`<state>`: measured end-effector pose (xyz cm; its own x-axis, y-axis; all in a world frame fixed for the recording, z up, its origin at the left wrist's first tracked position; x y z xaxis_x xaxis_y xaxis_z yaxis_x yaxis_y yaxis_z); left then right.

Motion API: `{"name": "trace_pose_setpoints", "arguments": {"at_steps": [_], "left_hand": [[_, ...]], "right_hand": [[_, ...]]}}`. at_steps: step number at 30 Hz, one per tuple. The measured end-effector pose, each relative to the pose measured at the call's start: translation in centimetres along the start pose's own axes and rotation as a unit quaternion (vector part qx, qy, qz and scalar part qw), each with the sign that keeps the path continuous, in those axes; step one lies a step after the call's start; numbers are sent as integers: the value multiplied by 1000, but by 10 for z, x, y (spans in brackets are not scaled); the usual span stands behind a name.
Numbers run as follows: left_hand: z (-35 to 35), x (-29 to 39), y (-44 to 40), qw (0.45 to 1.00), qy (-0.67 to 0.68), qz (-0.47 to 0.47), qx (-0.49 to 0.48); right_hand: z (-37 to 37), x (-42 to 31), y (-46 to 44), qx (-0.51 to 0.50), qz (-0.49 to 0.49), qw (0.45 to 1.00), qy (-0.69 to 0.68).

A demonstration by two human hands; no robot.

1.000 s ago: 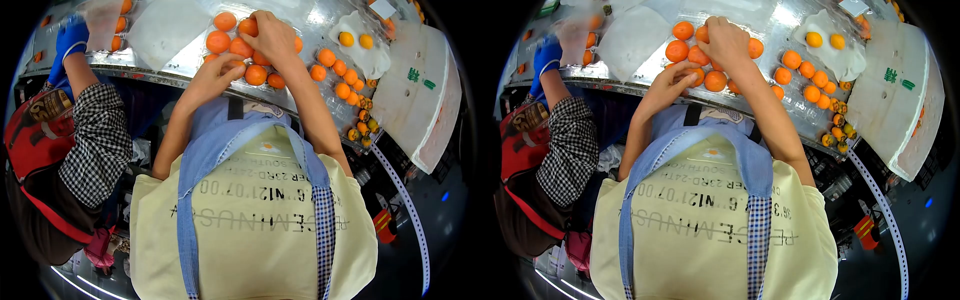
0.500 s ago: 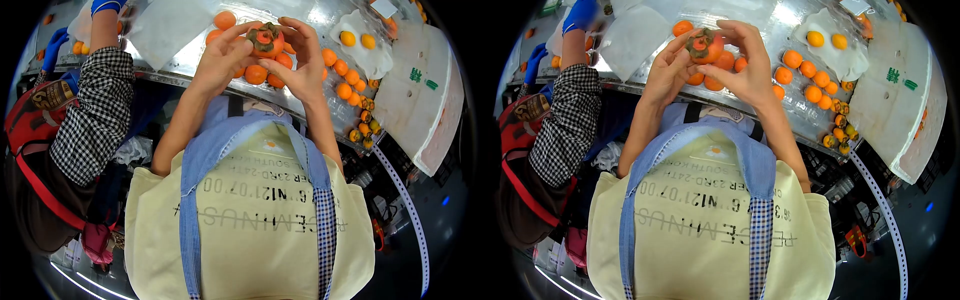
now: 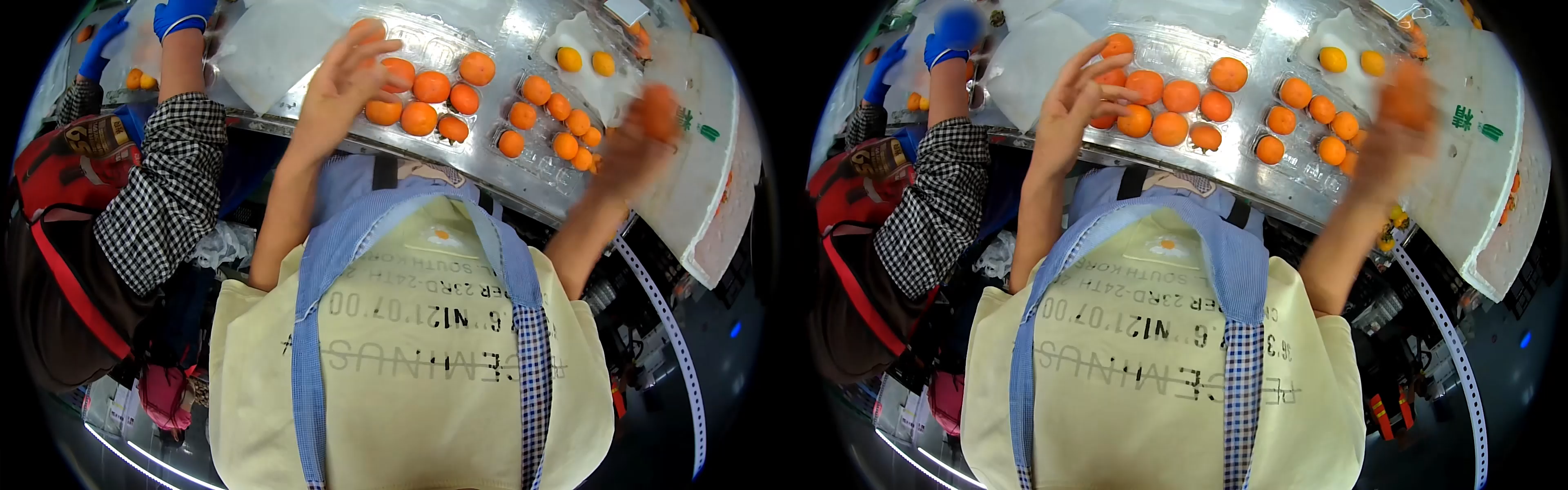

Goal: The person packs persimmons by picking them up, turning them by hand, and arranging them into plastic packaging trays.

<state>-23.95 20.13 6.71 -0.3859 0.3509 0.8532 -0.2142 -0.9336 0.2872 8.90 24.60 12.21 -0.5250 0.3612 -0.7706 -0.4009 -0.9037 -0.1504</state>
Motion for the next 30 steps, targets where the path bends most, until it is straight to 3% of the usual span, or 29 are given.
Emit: {"name": "trace_pose_setpoints", "arguments": {"at_steps": [1,2,5,9,10,12,14,15,17,18,20,21,22,23,24,27,30], "left_hand": [[-9,1,-1,999,-30,-18,39],[-18,1,-3,995,-59,-35,76],[-44,-10,-7,983,-117,-49,134],[-56,-20,-16,978,-139,-46,151],[-58,-23,-21,967,-189,-27,171],[-55,-29,-36,935,-289,13,206],[-46,-23,-45,869,-434,68,228],[-41,-21,-48,826,-501,95,239],[-40,-26,-62,742,-612,105,253],[-36,-28,-66,694,-664,107,257],[-26,-20,-69,676,-690,54,253],[-24,-16,-70,667,-701,27,250],[-22,-14,-71,655,-714,14,247],[-21,-13,-73,642,-727,2,243],[-21,-13,-74,630,-740,-9,238],[-23,-15,-72,610,-760,26,222],[-24,-15,-66,634,-745,12,208]], "right_hand": [[5,-36,-17,-31,-223,954,199],[-27,-84,-52,-108,-156,981,45],[-114,-182,-130,49,-220,968,-113],[-125,-217,-156,112,-159,934,-300],[-99,-208,-151,127,-165,922,-327],[-94,-194,-164,56,-115,938,-323],[-75,-144,-160,-49,-60,962,-260],[-58,-98,-145,-120,-32,972,-200],[-9,-17,-100,-139,-25,985,96],[-11,16,-90,-165,35,980,104],[27,68,-47,-145,52,957,245],[40,91,-22,-155,111,934,301],[55,101,-4,-219,116,912,327],[56,114,7,-270,157,894,320],[56,127,19,-333,122,887,297],[61,133,51,-391,157,853,309],[48,138,67,-395,171,845,317]]}}
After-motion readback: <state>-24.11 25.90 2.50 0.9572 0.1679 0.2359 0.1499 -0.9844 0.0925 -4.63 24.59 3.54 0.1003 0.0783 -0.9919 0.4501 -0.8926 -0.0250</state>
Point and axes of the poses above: each hand's wrist, its own y-axis away from the middle knuckle, its own z-axis out of the palm, x = y × z, the point moved 1 cm from there along -y, towards the middle knuckle, and after that the axes turned 10 degrees about -z, right-handed, at the moved point
